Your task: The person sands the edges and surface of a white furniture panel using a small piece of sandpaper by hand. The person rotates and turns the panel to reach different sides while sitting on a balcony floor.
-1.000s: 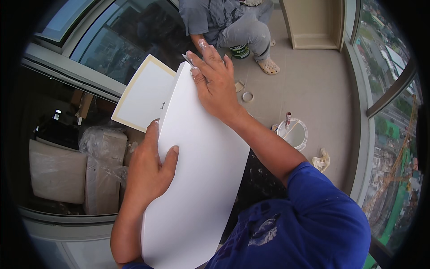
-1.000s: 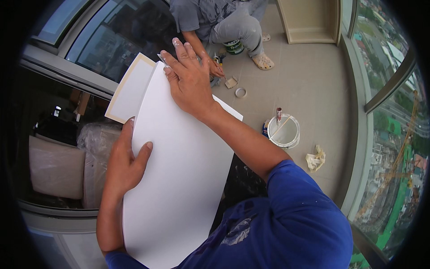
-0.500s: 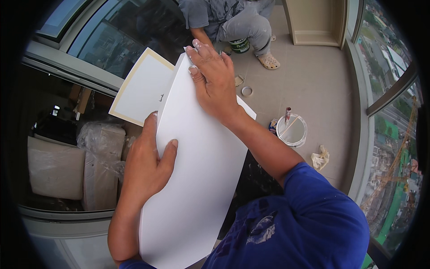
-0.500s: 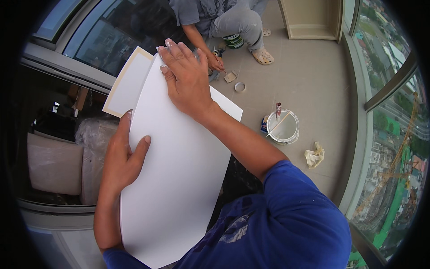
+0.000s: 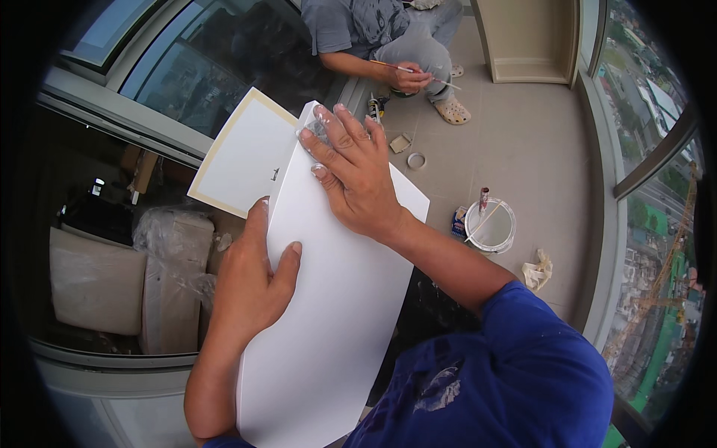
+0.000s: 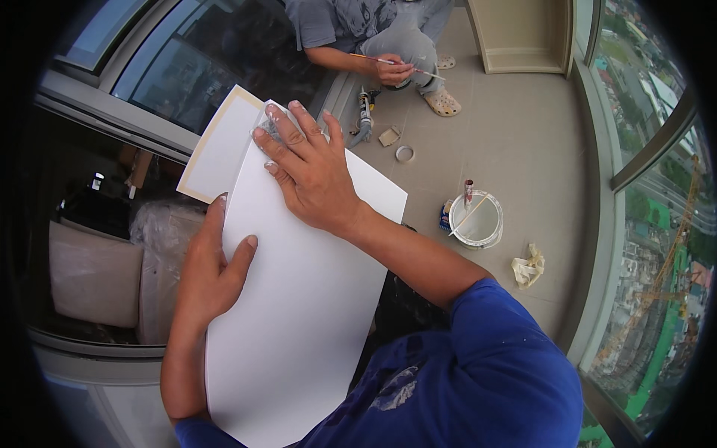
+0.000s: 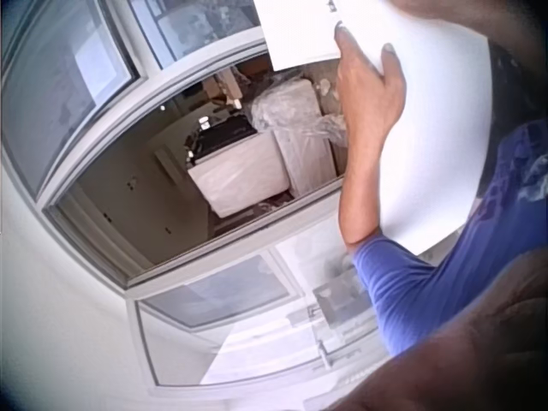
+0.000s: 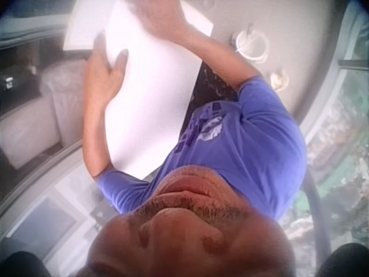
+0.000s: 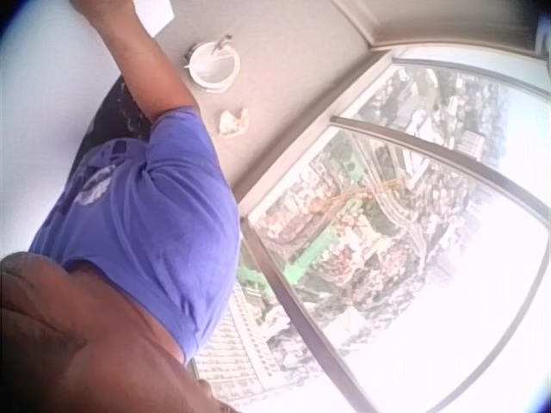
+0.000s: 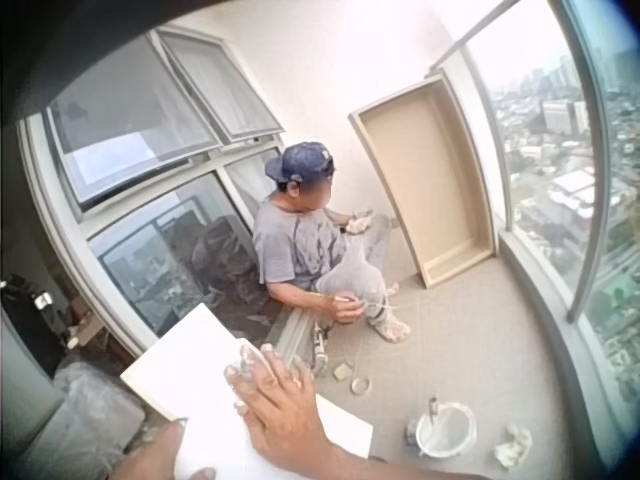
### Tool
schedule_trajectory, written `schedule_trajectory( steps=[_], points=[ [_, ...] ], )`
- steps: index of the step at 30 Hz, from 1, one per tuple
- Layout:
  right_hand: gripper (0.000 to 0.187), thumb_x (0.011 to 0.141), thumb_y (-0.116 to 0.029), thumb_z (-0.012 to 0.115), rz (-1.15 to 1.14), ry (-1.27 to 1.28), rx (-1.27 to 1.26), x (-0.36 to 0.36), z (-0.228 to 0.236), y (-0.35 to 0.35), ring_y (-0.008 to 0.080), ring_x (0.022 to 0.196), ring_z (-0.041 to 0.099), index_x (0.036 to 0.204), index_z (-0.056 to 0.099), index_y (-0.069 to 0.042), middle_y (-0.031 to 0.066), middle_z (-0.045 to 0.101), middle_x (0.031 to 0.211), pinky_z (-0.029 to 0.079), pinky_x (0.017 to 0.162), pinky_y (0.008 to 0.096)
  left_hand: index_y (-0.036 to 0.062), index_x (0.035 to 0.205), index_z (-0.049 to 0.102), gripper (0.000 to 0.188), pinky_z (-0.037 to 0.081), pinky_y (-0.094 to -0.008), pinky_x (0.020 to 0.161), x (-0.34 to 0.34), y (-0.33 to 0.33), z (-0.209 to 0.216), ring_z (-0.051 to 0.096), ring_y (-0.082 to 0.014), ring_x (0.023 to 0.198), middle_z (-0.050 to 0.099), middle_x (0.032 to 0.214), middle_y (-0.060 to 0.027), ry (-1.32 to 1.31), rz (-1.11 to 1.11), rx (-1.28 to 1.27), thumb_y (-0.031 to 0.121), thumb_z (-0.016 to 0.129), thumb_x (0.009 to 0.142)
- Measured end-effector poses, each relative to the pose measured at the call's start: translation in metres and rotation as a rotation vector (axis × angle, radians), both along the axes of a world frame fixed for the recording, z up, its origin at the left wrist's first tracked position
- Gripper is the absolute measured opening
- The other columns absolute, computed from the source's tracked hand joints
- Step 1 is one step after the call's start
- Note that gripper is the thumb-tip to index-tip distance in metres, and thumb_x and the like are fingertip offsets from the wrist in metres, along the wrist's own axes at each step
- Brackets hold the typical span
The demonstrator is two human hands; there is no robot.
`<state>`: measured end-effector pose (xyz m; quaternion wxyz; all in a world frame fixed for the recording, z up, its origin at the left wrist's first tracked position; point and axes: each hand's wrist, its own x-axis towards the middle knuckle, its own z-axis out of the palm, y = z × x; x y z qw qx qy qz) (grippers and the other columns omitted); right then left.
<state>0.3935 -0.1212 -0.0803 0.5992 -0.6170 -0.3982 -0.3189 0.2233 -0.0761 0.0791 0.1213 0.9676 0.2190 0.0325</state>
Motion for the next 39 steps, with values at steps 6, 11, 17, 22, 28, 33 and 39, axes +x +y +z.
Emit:
schedule_trajectory(
  steps=[6, 11, 17, 22, 28, 33, 39],
  points=[
    [0.036, 0.111, -0.026, 0.055, 0.284, 0.399, 0.279, 0.060, 0.011, 0.011, 0.0328, 0.127, 0.064, 0.138, 0.069, -0.007, 0.0183, 0.065, 0.146, 0.047, 0.105, 0.0434, -0.0119, 0.150, 0.042, 0.063, 0.056, -0.0423, 0.080, -0.001, 0.002, -0.002, 0.072, -0.0367, 0.088, 0.070, 0.110, -0.0318, -0.015, -0.062, 0.042, 0.011, 0.066, 0.096],
    [0.046, 0.114, -0.036, 0.050, 0.600, 0.443, 0.373, 0.065, 0.012, 0.005, 0.0136, 0.094, 0.068, 0.139, 0.068, -0.001, 0.0111, 0.077, 0.115, 0.056, 0.085, 0.0307, -0.0136, 0.148, 0.041, 0.063, 0.057, -0.0420, 0.070, -0.003, 0.010, -0.010, 0.075, -0.0364, 0.073, 0.072, 0.100, -0.0312, -0.054, -0.116, 0.101, 0.012, 0.066, 0.096],
    [0.046, 0.113, -0.039, 0.054, 0.959, 0.713, 0.265, 0.066, 0.020, -0.016, 0.0061, 0.084, 0.064, 0.138, 0.070, -0.004, 0.0019, 0.073, 0.096, 0.053, 0.073, 0.0239, -0.0135, 0.150, 0.040, 0.065, 0.058, -0.0413, 0.071, 0.000, 0.006, -0.006, 0.075, -0.0353, 0.077, 0.072, 0.104, -0.0316, -0.038, -0.091, 0.075, 0.013, 0.066, 0.097],
    [0.046, 0.112, -0.040, 0.055, 0.825, 0.693, 0.065, 0.071, -0.004, -0.028, 0.0079, 0.084, 0.065, 0.140, 0.069, -0.005, 0.0032, 0.075, 0.097, 0.054, 0.076, 0.0250, -0.0140, 0.151, 0.040, 0.065, 0.058, -0.0398, 0.071, -0.004, 0.012, -0.012, 0.075, -0.0349, 0.086, 0.071, 0.109, -0.0323, -0.058, -0.107, 0.054, 0.013, 0.065, 0.097],
    [0.045, 0.112, -0.040, 0.054, 0.833, 0.747, -0.044, 0.071, -0.089, -0.063, 0.0106, 0.089, 0.070, 0.139, 0.071, -0.007, 0.0054, 0.077, 0.102, 0.057, 0.079, 0.0282, -0.0129, 0.154, 0.039, 0.065, 0.059, -0.0399, 0.074, -0.007, 0.013, -0.014, 0.073, -0.0368, 0.102, 0.068, 0.121, -0.0342, -0.052, -0.053, 0.040, 0.013, 0.064, 0.099],
    [0.038, 0.111, -0.032, 0.056, 0.780, 0.631, -0.009, 0.079, -0.028, -0.045, 0.0151, 0.091, 0.074, 0.139, 0.072, -0.012, 0.0081, 0.079, 0.106, 0.059, 0.081, 0.0312, -0.0105, 0.155, 0.039, 0.064, 0.061, -0.0401, 0.080, -0.008, 0.020, -0.024, 0.074, -0.0352, 0.105, 0.065, 0.128, -0.0351, -0.112, -0.167, 0.109, 0.013, 0.062, 0.100],
    [0.036, 0.110, -0.024, 0.057, 0.516, 0.559, -0.275, 0.067, -0.019, -0.058, 0.0185, 0.090, 0.076, 0.142, 0.071, -0.016, 0.0131, 0.079, 0.104, 0.059, 0.080, 0.0314, -0.0061, 0.158, 0.039, 0.065, 0.062, -0.0415, 0.085, -0.007, 0.001, -0.020, 0.074, -0.0364, 0.104, 0.064, 0.129, -0.0361, -0.068, 0.065, 0.008, 0.015, 0.062, 0.101]
  ],
)
